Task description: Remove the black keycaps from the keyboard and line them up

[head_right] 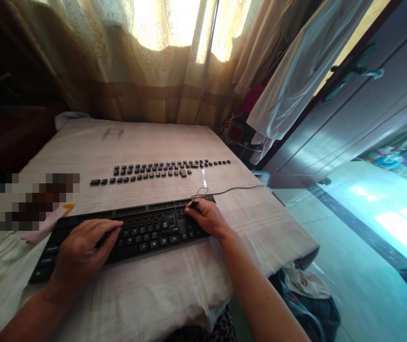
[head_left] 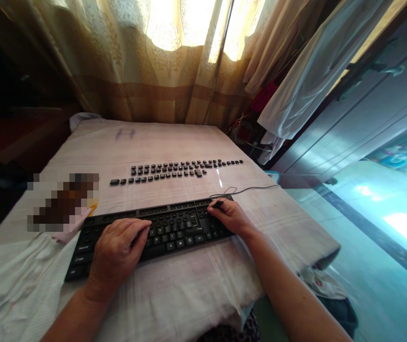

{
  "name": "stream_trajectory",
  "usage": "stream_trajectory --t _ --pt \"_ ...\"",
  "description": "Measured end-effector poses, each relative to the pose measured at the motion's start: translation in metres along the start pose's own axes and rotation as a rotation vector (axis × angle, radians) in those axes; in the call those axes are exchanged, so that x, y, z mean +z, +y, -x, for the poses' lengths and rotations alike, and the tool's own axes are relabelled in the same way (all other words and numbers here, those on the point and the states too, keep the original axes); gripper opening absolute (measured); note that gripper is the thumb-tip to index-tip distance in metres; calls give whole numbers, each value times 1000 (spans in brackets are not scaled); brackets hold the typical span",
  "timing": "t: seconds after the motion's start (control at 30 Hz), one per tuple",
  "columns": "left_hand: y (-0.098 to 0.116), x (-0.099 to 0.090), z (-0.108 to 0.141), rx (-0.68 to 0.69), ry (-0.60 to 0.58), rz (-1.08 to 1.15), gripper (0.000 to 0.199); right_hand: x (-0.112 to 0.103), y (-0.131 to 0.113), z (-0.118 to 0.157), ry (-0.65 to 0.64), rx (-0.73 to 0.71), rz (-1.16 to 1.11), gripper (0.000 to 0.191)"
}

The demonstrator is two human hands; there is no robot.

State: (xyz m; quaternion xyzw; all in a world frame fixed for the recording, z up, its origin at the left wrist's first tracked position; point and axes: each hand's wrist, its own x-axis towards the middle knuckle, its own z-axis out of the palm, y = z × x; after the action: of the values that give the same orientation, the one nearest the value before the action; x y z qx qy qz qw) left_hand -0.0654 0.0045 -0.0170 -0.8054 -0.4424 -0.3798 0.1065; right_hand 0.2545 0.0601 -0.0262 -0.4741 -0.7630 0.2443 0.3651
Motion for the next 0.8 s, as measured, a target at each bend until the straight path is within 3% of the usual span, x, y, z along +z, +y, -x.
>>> stream_trajectory --t 0.13,0.3,0.53,0.8 --pt "1 2 0 3 -2 4 11 3 2 2 42 44 -29 17" --pt "1 3 0 -14 -26 -1 15 6 4 2 103 219 -314 34" --pt "2 2 1 -18 -29 0 13 1 -12 -1 182 319 -498 48" --pt "46 10 -17 -69 -131 179 22 19 -50 5 104 222 -580 37"
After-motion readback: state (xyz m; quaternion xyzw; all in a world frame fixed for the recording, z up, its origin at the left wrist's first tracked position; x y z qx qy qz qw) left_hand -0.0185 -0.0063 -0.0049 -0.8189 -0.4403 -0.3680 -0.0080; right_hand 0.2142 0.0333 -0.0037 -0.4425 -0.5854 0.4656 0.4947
